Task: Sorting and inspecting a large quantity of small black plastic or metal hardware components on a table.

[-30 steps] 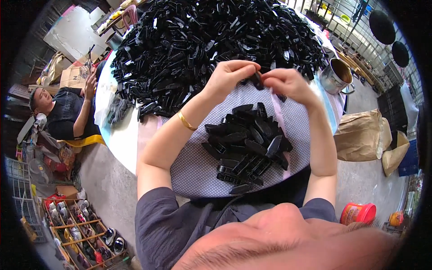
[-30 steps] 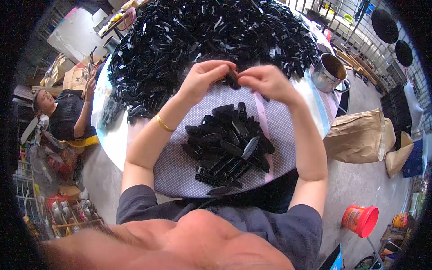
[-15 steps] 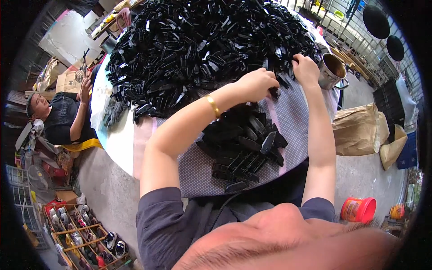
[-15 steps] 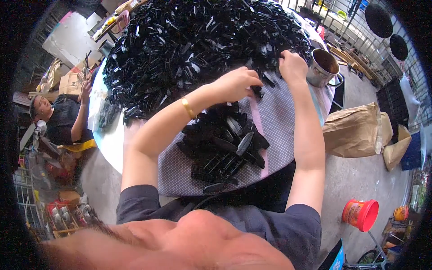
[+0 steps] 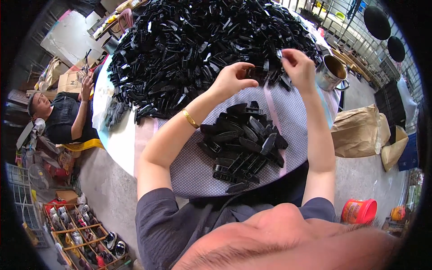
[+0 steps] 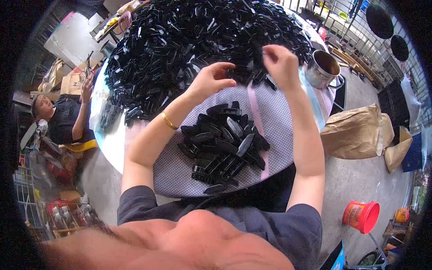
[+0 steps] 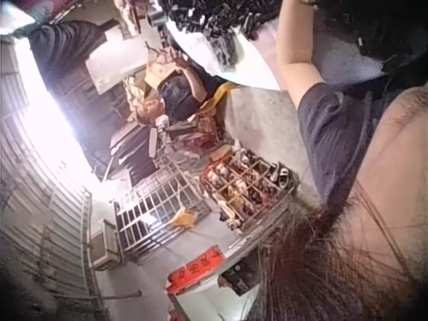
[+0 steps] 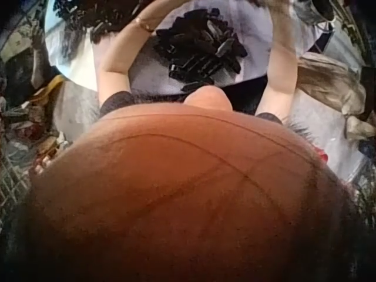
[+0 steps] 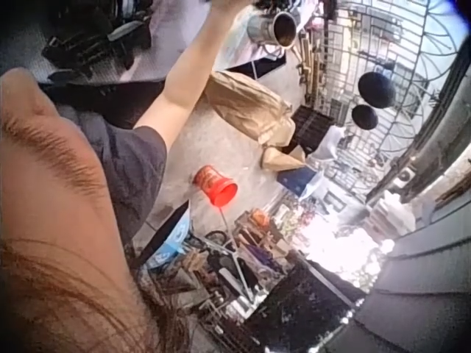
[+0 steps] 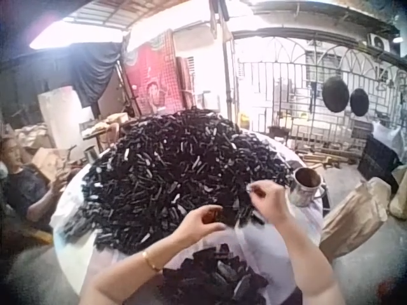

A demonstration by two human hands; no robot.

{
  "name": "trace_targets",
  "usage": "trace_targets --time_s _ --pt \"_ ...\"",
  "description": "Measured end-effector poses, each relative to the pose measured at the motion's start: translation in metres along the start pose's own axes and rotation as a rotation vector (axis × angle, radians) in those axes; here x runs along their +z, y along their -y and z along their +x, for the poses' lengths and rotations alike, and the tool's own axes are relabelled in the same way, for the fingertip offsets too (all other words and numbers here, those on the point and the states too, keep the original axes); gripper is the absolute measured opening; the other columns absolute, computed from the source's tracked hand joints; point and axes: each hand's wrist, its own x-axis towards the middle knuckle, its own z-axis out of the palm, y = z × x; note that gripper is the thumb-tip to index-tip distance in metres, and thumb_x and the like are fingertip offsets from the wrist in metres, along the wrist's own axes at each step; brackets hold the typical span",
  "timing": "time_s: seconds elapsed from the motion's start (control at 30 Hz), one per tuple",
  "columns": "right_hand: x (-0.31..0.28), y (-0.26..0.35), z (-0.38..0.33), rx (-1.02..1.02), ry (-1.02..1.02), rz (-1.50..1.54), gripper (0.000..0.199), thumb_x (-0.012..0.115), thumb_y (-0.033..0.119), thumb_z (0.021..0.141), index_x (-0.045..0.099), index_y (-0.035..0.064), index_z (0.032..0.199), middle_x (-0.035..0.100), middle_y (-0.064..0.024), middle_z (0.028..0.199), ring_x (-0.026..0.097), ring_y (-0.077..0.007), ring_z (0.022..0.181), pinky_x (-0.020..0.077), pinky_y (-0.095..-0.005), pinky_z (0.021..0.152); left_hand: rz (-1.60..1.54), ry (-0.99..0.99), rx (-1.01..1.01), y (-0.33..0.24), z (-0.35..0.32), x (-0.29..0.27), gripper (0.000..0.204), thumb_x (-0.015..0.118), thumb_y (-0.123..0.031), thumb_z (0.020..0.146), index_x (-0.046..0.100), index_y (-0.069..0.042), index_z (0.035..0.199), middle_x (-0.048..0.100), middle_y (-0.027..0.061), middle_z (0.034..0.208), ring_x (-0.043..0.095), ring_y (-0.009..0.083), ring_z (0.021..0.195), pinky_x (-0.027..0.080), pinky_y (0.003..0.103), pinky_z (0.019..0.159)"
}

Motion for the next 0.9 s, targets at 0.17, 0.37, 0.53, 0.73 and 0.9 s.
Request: trace_targets --time_s 0.17,0.37,0.53,0.73,0.9 --pt "-0.001 0.036 -0.01 0.265 0.681 0.667 0.037 0.057 -0.006 0.07 0.055 -0.0014 0.106 0.06 -0.0047 0.087 0.057 -0.0097 0.083 0.0459 -0.023 0.076 -0.191 -0.063 -0.062 0.002 -0.004 -0.002 0.044 0.068 -0.009 0.077 0.05 -0.003 0.117 0.06 0.004 0.084 0.052 0.0058 0.064 0.04 0.018 0.051" --pt "0.023 0.014 -0.026 0.154 0.733 0.275 0.032 0.06 0.001 0.066 0.058 -0.0003 0.098 0.063 -0.0128 0.086 0.061 -0.0237 0.08 0.048 -0.0305 0.074 -0.377 0.038 -0.159 0.002 -0.003 -0.005 0.042 0.062 -0.013 0.082 0.046 0.003 0.118 0.061 0.0066 0.085 0.055 0.0096 0.065 0.045 0.02 0.054" --pt "0.03 0.037 -0.038 -0.02 0.382 -0.044 0.03 0.067 0.004 0.07 0.056 0.0015 0.099 0.06 -0.0125 0.092 0.06 -0.0217 0.073 0.0486 -0.0311 0.069 -0.665 -0.052 -0.271 -0.001 -0.004 -0.011 0.024 0.06 -0.015 0.084 0.051 -0.001 0.102 0.063 0.0079 0.089 0.061 0.0143 0.081 0.05 0.025 0.066" --pt "0.03 0.047 -0.039 0.151 0.542 -0.276 0.033 0.07 0.027 0.072 0.054 0.0015 0.087 0.061 -0.017 0.081 0.059 -0.0346 0.082 0.0476 -0.0405 0.072 -0.549 -0.11 -0.133 0.012 0.002 -0.019 0.022 0.066 -0.006 0.078 0.052 -0.003 0.095 0.063 0.0081 0.089 0.062 0.0135 0.079 0.049 0.024 0.067" --pt "0.029 0.045 -0.04 0.117 0.519 -0.372 0.031 0.069 0.024 0.073 0.056 0.0007 0.089 0.062 -0.0178 0.082 0.062 -0.0314 0.076 0.0496 -0.0377 0.068 -0.515 -0.073 -0.048 0.01 -0.002 -0.013 0.04 0.067 -0.008 0.077 0.054 -0.003 0.114 0.062 0.004 0.085 0.055 0.0083 0.068 0.047 0.02 0.063"
